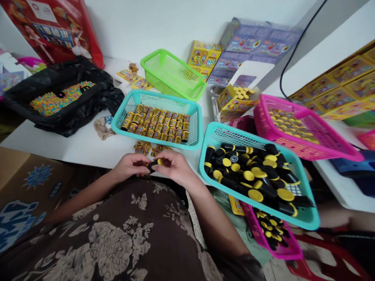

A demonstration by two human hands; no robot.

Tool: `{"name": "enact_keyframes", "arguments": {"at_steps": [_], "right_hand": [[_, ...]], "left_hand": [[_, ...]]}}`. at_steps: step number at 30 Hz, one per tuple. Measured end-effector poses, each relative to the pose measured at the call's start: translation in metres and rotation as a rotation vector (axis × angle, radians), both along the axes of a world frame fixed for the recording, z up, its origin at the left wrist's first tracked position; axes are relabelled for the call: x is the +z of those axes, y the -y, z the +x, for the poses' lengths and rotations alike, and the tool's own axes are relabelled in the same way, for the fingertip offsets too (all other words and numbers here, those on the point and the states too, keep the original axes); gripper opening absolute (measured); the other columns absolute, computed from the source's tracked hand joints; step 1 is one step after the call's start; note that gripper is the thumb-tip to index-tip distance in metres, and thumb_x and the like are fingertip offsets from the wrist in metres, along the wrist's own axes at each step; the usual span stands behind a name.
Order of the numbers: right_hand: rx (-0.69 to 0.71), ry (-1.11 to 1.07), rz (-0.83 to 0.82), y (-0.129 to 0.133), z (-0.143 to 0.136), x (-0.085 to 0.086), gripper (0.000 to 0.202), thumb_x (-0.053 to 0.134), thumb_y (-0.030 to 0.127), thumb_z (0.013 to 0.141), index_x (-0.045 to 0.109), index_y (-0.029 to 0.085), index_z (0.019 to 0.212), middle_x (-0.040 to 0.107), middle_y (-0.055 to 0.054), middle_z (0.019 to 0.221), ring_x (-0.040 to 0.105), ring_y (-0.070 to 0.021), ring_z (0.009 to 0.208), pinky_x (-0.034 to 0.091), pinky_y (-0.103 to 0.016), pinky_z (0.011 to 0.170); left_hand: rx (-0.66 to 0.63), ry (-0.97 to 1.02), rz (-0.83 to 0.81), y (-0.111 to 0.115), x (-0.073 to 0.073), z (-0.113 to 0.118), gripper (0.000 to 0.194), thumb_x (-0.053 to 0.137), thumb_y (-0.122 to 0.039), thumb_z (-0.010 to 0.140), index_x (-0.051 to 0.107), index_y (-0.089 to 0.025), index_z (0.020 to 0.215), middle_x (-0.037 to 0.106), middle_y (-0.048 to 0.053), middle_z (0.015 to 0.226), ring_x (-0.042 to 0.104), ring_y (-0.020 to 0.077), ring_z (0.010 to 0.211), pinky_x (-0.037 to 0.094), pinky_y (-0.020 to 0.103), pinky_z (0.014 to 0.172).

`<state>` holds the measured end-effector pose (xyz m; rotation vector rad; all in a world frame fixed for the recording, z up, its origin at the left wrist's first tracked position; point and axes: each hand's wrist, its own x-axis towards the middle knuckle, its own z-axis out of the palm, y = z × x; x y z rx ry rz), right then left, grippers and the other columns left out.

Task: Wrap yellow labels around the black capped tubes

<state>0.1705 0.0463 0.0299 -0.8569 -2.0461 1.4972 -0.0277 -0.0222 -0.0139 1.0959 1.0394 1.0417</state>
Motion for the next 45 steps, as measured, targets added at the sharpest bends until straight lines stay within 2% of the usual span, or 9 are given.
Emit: {"name": "enact_keyframes", "arguments": {"at_steps": [5,12,19,23,26,32,36,40,45], "right_hand": [[0.002,0.039,0.08,-0.003,-0.004,0.002,0.017,0.073,0.031,0.073,0.07,0.019,0.085,0.054,0.003,0.068,0.046,-0.0111,0.061,0.034,-0.026,0.056],[-0.008,0.05,-0.024,-0.009,-0.012,0.004,0.017,0.072,0.034,0.071,0.068,0.018,0.075,0.047,0.005,0.059,0.039,-0.0098,0.056,0.028,-0.026,0.053],[-0.051,0.046,0.068,-0.007,-0.017,0.008,0.017,0.071,0.035,0.072,0.067,0.019,0.073,0.051,0.003,0.063,0.042,-0.0108,0.058,0.031,-0.027,0.055],[-0.058,0.067,0.062,-0.008,-0.02,0.008,0.018,0.072,0.036,0.07,0.066,0.019,0.072,0.05,0.004,0.061,0.042,-0.0107,0.057,0.03,-0.026,0.053],[-0.058,0.08,0.056,-0.01,-0.022,0.009,0.018,0.071,0.036,0.07,0.067,0.019,0.072,0.05,0.004,0.06,0.042,-0.0108,0.057,0.029,-0.027,0.053],[-0.04,0.09,0.043,-0.014,-0.022,0.01,0.016,0.072,0.034,0.07,0.067,0.019,0.07,0.051,0.005,0.058,0.04,-0.0099,0.056,0.029,-0.026,0.053],[-0.055,0.03,-0.063,-0.016,-0.021,0.008,0.018,0.073,0.035,0.068,0.068,0.019,0.073,0.058,0.003,0.061,0.044,-0.01,0.055,0.032,-0.027,0.053],[-0.109,-0.04,-0.177,-0.015,-0.02,0.006,0.019,0.072,0.037,0.07,0.068,0.019,0.075,0.061,0.002,0.062,0.044,-0.0092,0.051,0.034,-0.026,0.05],[-0.222,-0.126,-0.178,-0.008,-0.021,-0.002,0.022,0.074,0.038,0.069,0.067,0.019,0.076,0.058,0.003,0.059,0.045,-0.009,0.049,0.036,-0.025,0.049]], "left_hand": [[0.041,0.035,-0.055,0.0,0.0,0.0,0.041,0.085,-0.036,0.061,0.071,-0.011,0.09,0.066,0.0,0.062,0.053,0.0082,0.049,0.039,0.019,0.046],[0.087,0.174,-0.152,0.001,-0.003,0.002,0.045,0.084,-0.043,0.06,0.07,-0.012,0.09,0.066,0.001,0.064,0.052,0.0076,0.044,0.035,0.02,0.041],[0.137,0.154,-0.119,-0.002,-0.003,0.006,0.038,0.084,-0.039,0.062,0.07,-0.012,0.086,0.068,0.002,0.068,0.053,0.0078,0.051,0.032,0.02,0.044],[0.191,0.194,-0.092,-0.002,-0.003,0.009,0.035,0.085,-0.037,0.061,0.07,-0.012,0.08,0.069,0.002,0.071,0.059,0.0105,0.063,0.041,0.022,0.059],[0.208,0.232,-0.098,-0.002,-0.003,0.011,0.034,0.085,-0.037,0.062,0.069,-0.012,0.079,0.068,0.001,0.069,0.06,0.0108,0.064,0.044,0.025,0.066],[0.21,0.345,-0.132,-0.001,-0.003,0.012,0.036,0.087,-0.039,0.059,0.068,-0.012,0.073,0.065,0.0,0.065,0.059,0.0099,0.06,0.044,0.025,0.067],[0.221,0.405,-0.178,-0.001,-0.004,0.011,0.033,0.087,-0.037,0.061,0.07,-0.013,0.074,0.068,0.002,0.069,0.061,0.0109,0.065,0.047,0.025,0.068],[0.181,0.448,-0.21,-0.001,-0.004,0.008,0.036,0.086,-0.034,0.061,0.073,-0.013,0.087,0.071,0.005,0.078,0.065,0.0148,0.069,0.051,0.027,0.061],[0.185,0.444,-0.207,-0.002,-0.005,0.007,0.035,0.084,-0.033,0.064,0.072,-0.013,0.09,0.071,0.007,0.08,0.067,0.0172,0.069,0.053,0.027,0.056]]}}
